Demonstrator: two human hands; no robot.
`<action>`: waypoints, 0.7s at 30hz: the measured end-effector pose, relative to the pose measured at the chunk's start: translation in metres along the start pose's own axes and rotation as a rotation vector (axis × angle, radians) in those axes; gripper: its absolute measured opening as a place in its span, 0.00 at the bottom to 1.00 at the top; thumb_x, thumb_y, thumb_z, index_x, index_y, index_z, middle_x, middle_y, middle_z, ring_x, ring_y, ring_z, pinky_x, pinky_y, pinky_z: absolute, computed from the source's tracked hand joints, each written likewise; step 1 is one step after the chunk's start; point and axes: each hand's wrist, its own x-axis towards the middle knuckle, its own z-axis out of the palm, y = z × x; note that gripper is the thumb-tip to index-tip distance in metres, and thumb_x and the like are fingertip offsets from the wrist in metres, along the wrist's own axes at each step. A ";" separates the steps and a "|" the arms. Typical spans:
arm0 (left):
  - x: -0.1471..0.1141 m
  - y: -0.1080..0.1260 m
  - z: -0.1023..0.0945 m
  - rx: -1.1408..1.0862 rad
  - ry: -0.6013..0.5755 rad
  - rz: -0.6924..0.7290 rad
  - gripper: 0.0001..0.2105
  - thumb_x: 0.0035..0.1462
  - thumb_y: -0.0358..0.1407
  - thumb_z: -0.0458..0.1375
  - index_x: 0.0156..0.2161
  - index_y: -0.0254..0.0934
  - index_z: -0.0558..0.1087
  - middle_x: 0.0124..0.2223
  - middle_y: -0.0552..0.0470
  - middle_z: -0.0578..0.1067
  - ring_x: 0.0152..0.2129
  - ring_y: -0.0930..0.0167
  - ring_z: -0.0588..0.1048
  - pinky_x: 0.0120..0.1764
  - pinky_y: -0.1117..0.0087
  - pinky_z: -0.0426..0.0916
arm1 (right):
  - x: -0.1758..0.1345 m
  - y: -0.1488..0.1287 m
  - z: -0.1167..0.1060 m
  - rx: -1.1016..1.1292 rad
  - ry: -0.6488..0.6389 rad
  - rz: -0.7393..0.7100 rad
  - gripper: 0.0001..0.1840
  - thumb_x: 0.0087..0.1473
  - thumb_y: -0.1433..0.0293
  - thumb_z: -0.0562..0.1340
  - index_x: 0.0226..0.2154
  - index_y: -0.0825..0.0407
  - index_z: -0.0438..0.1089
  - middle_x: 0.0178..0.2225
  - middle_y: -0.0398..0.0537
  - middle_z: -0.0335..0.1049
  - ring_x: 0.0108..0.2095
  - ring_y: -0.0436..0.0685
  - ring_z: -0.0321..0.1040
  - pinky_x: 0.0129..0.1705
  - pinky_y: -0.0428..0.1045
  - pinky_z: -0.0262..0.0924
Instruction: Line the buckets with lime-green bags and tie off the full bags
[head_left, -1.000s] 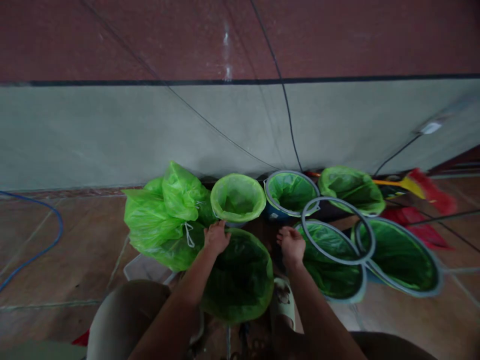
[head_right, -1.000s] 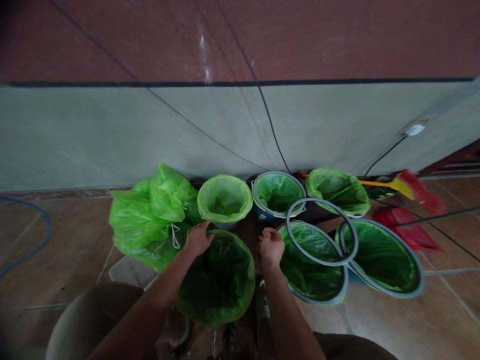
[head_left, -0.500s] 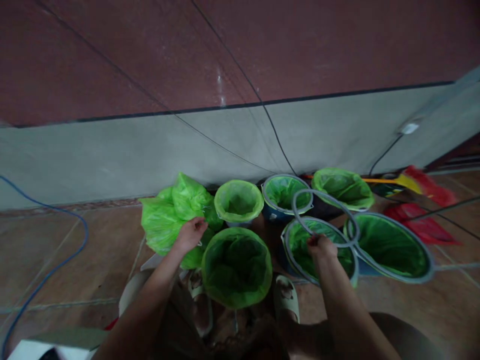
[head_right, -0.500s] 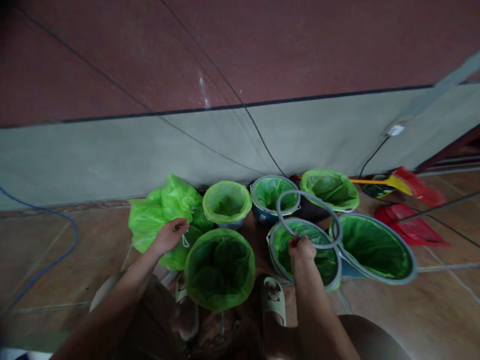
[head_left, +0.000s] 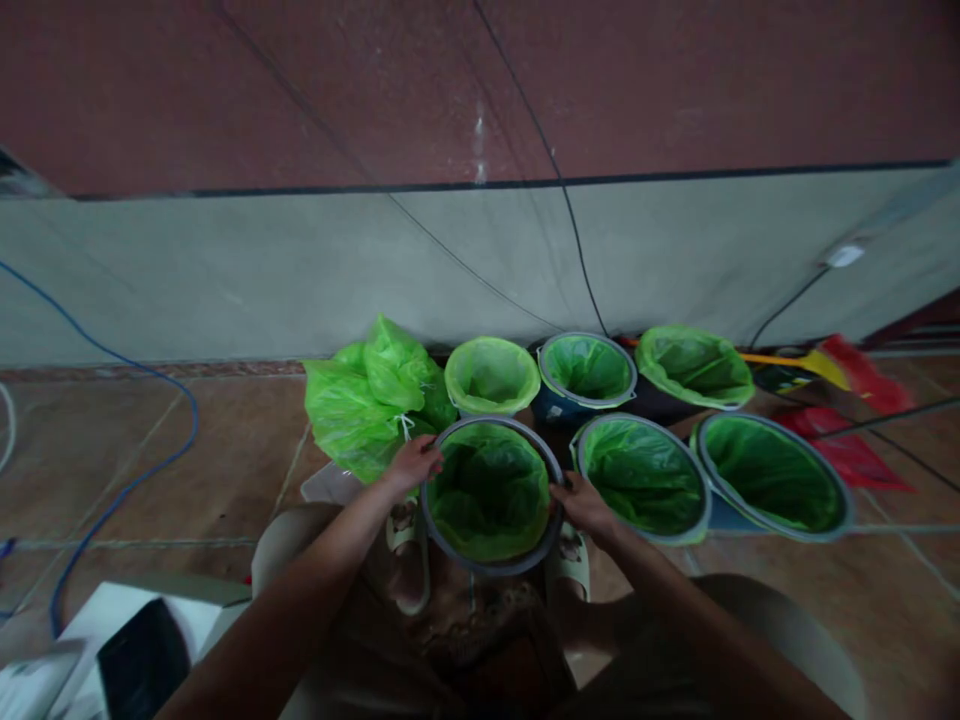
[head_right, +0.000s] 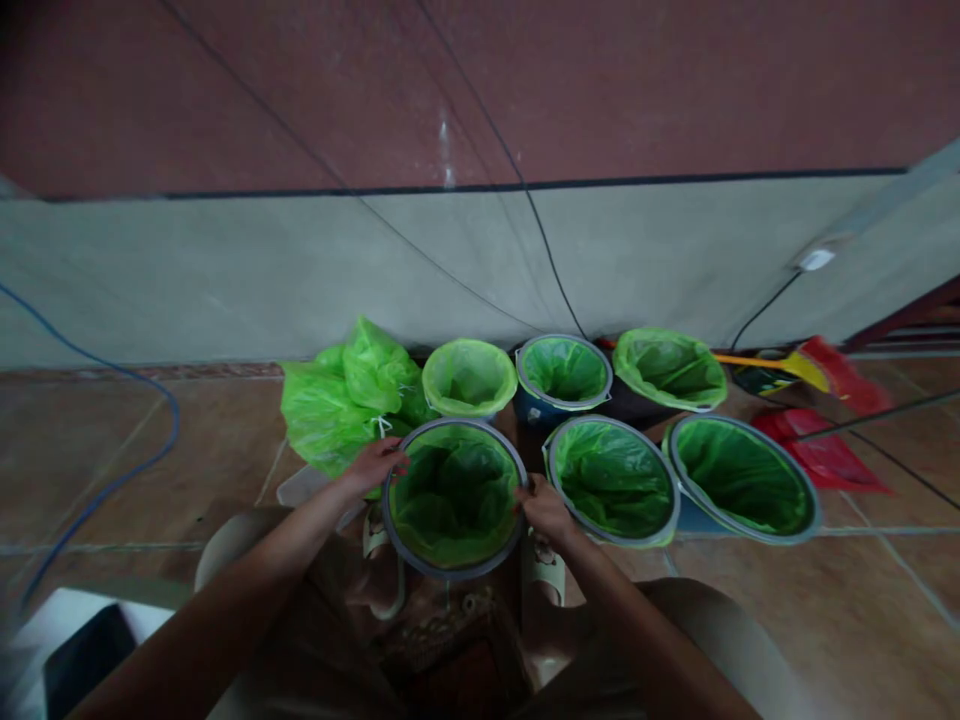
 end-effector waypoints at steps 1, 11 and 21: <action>0.003 -0.006 0.005 0.038 -0.005 0.003 0.14 0.61 0.36 0.53 0.51 0.38 0.70 0.39 0.51 0.79 0.29 0.75 0.77 0.30 0.76 0.70 | 0.008 0.003 0.000 -0.070 0.066 -0.010 0.14 0.55 0.67 0.59 0.44 0.55 0.69 0.25 0.44 0.73 0.26 0.52 0.70 0.28 0.45 0.60; 0.041 -0.024 0.021 0.282 0.059 0.065 0.16 0.62 0.33 0.50 0.53 0.34 0.71 0.35 0.48 0.79 0.25 0.72 0.76 0.27 0.74 0.70 | 0.041 0.017 0.015 -0.445 0.231 -0.053 0.19 0.59 0.64 0.57 0.47 0.56 0.73 0.42 0.54 0.78 0.43 0.58 0.74 0.43 0.48 0.63; 0.041 -0.024 0.015 0.304 0.098 0.052 0.14 0.61 0.33 0.50 0.49 0.35 0.74 0.34 0.48 0.79 0.25 0.72 0.77 0.26 0.76 0.68 | 0.044 0.016 0.026 -0.558 0.219 -0.121 0.18 0.59 0.66 0.57 0.47 0.58 0.74 0.44 0.59 0.77 0.45 0.62 0.74 0.46 0.50 0.62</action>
